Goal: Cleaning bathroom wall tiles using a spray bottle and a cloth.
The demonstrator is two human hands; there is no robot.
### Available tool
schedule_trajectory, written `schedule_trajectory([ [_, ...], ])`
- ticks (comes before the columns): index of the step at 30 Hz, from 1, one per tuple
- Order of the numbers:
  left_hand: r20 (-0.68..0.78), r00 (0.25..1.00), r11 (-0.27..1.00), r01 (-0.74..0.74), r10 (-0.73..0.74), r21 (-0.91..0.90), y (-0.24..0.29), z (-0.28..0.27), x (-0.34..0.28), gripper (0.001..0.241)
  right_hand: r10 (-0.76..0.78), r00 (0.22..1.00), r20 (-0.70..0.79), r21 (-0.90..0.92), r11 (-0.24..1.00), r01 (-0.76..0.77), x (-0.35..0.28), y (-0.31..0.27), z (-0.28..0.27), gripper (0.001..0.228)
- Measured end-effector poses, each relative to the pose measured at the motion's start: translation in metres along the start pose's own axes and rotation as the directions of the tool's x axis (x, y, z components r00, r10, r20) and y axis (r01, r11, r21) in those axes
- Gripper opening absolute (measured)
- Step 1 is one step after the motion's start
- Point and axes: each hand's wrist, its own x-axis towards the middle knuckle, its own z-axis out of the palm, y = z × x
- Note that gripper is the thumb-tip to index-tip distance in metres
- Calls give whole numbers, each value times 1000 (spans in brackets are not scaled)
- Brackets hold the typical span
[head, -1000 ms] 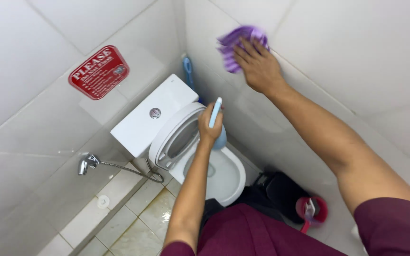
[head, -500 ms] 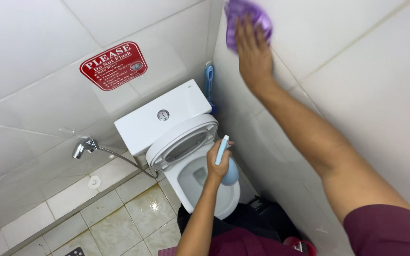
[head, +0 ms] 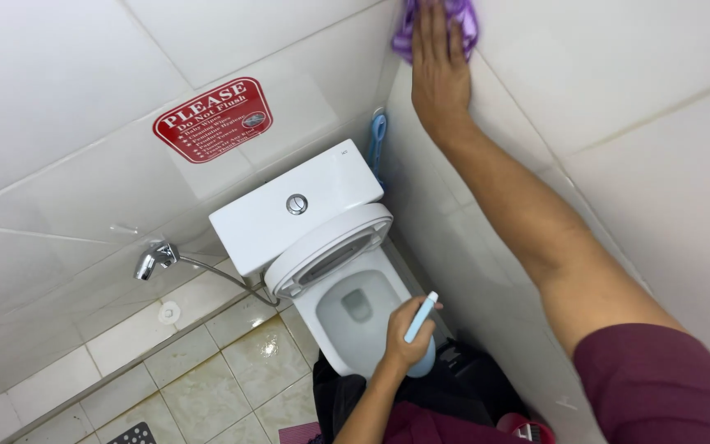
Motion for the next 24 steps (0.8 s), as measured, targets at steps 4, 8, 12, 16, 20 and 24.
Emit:
schedule_trajectory([
  [4, 29, 996, 996, 78, -79, 33, 8, -16, -24, 38, -358, 876, 322, 54, 931, 360, -32, -52, 23, 68],
  [8, 29, 995, 989, 94, -97, 111, 7, -49, -39, 36, -352, 858, 375, 195, 934, 298, -38, -80, 42, 65],
  [12, -21, 1000, 989, -4, 7, 146, 9, -72, -26, 37, 57, 994, 89, 371, 925, -86, -19, -28, 16, 64],
  [16, -26, 987, 957, -147, 159, 250, 17, -77, 9, 39, 63, 997, 44, 387, 919, -75, -50, -43, 31, 68],
  [20, -11, 993, 962, -111, 118, 250, 60, -88, 21, 44, -457, 719, 524, 349, 885, 308, -121, -79, 29, 58],
  [24, -15, 976, 938, -206, 219, 280, 65, -101, 13, 43, -242, 948, 206, 212, 957, 198, -113, -50, 37, 63],
])
